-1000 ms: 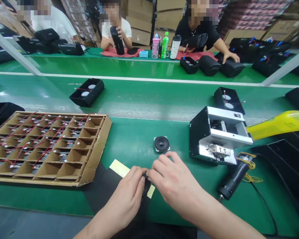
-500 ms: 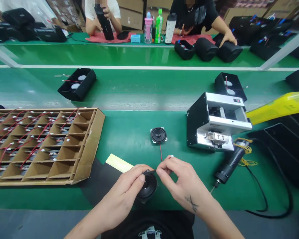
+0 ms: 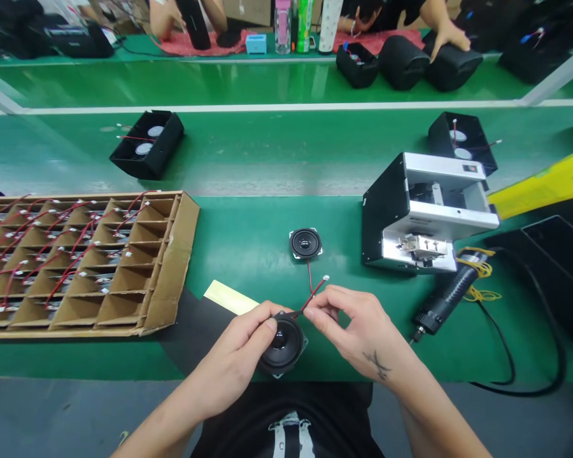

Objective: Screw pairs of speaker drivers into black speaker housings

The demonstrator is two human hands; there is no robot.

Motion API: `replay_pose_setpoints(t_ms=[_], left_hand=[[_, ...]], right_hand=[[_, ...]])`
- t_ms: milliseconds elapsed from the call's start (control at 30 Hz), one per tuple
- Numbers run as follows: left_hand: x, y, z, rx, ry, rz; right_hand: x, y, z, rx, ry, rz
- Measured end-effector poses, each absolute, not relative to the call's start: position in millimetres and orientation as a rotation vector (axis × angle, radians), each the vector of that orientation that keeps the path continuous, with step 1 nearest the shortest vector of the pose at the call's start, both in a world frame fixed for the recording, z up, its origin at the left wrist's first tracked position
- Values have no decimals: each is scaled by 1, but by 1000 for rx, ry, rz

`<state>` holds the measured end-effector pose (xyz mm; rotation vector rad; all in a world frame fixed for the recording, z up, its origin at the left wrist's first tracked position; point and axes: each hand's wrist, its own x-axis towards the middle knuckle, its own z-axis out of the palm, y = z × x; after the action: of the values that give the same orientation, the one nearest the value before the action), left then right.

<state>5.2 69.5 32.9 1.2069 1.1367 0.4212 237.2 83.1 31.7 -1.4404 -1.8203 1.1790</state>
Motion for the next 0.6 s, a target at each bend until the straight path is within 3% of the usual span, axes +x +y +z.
replay_pose_setpoints(t_ms=[600], left_hand=[[17, 74, 23, 1159, 1204, 550]], right_hand=[[235, 74, 20, -1391, -1792, 1132]])
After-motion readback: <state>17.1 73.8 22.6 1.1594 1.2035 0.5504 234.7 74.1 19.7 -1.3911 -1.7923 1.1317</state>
